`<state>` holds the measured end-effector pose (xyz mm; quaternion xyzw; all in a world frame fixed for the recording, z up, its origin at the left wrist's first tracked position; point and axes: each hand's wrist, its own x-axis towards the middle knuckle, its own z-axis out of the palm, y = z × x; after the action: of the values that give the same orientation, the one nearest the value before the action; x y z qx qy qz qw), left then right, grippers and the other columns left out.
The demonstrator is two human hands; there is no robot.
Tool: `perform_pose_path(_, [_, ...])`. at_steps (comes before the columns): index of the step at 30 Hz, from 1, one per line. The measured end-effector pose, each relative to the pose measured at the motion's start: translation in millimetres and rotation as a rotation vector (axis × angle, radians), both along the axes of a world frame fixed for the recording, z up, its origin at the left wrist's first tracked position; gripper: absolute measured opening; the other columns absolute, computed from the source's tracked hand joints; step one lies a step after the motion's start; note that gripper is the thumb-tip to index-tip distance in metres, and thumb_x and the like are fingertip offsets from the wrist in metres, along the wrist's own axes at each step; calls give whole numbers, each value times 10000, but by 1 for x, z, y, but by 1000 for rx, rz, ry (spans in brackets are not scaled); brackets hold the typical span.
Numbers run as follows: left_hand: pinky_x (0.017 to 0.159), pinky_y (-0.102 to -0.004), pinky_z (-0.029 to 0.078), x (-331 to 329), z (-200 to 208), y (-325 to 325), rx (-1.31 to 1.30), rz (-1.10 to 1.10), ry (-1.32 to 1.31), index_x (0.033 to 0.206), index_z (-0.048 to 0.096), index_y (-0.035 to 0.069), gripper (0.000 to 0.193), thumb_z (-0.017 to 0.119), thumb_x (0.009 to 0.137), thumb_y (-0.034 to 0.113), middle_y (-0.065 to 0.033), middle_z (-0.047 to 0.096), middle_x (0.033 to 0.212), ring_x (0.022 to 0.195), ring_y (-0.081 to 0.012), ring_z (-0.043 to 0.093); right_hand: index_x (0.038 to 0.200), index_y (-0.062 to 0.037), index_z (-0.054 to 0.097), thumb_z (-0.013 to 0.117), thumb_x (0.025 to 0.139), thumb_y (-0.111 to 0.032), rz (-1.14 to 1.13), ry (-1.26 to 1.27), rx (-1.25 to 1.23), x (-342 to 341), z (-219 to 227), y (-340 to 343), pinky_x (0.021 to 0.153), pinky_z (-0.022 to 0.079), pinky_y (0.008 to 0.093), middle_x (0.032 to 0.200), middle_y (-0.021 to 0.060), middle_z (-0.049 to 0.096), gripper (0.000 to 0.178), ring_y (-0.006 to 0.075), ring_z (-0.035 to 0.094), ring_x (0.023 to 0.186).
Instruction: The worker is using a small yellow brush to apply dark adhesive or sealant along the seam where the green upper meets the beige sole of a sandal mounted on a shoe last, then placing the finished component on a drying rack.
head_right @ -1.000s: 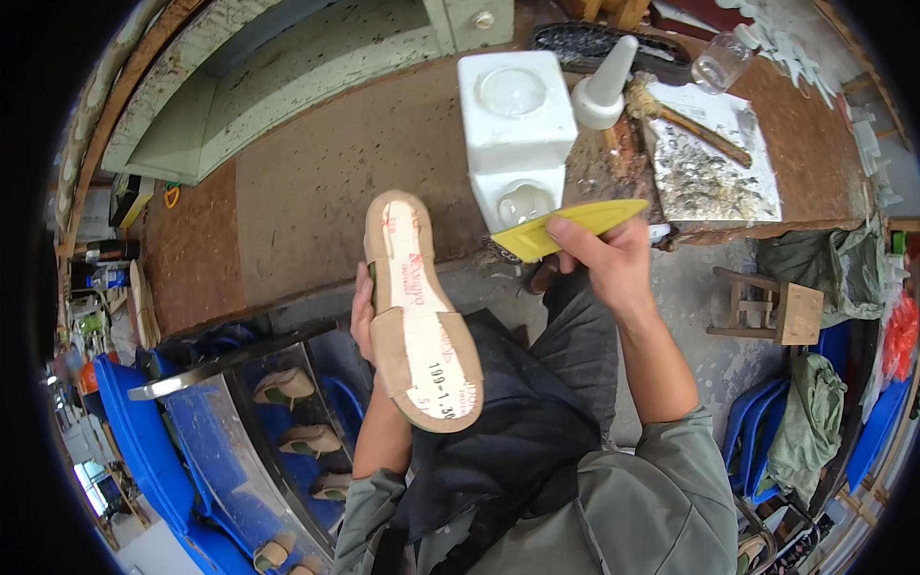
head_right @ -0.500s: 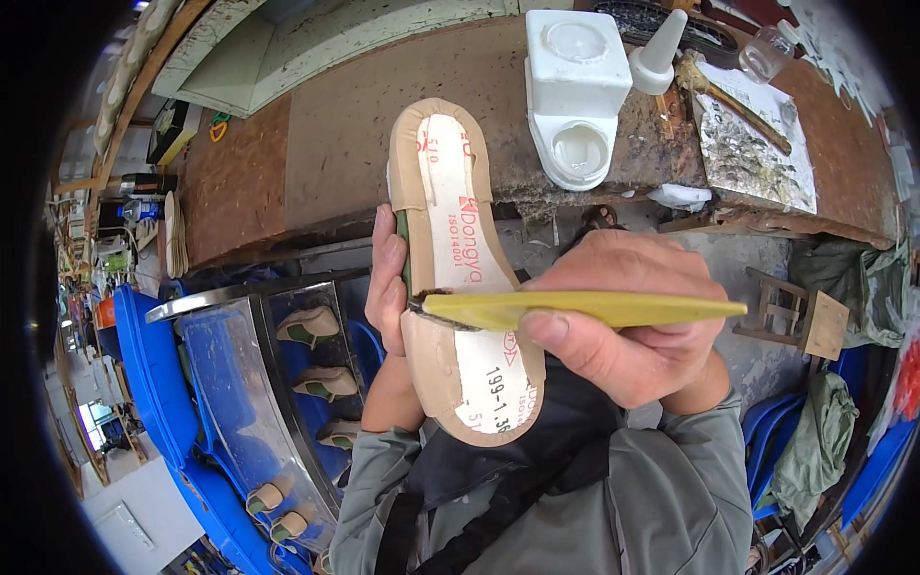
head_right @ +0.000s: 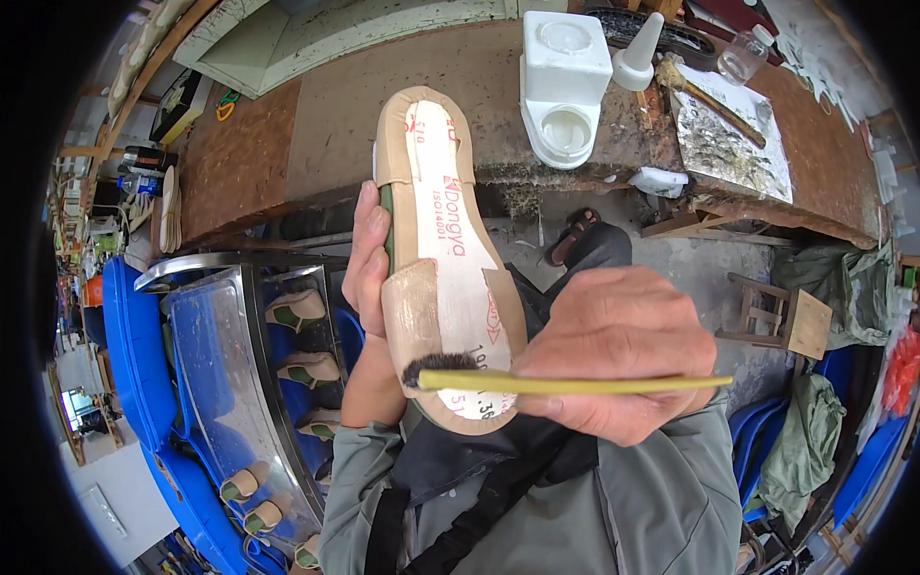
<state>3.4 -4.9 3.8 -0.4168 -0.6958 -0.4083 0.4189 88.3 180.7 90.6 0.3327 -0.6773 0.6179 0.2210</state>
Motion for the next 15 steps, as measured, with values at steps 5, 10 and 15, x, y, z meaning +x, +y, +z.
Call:
perform_pose_path(5, [905,-519,501,3,5,-1,12,36,90,1181,313,-23,577,701,784,137,-228,424,1198,1109,-486,493,782,47,655,730,686,-41,-7,-92,-112,9,0,0,454,459,295,672,134,651,150,215,612,532])
perform_pose_path(10, [936,-521,472,13,8,-5,20,8,19,1183,334,-14,579,712,767,124,-236,438,1203,1129,-483,480,804,52,650,720,702,-16,-97,-93,-75,7,3,-5,484,479,309,674,142,648,141,233,615,539])
perform_pose_path(15, [934,-478,475,21,15,-11,-7,17,-58,1201,354,-25,595,718,748,100,-234,454,1206,1136,-454,490,795,60,658,751,671,-24,-39,-40,-114,20,6,-13,479,473,303,683,142,658,177,220,610,531])
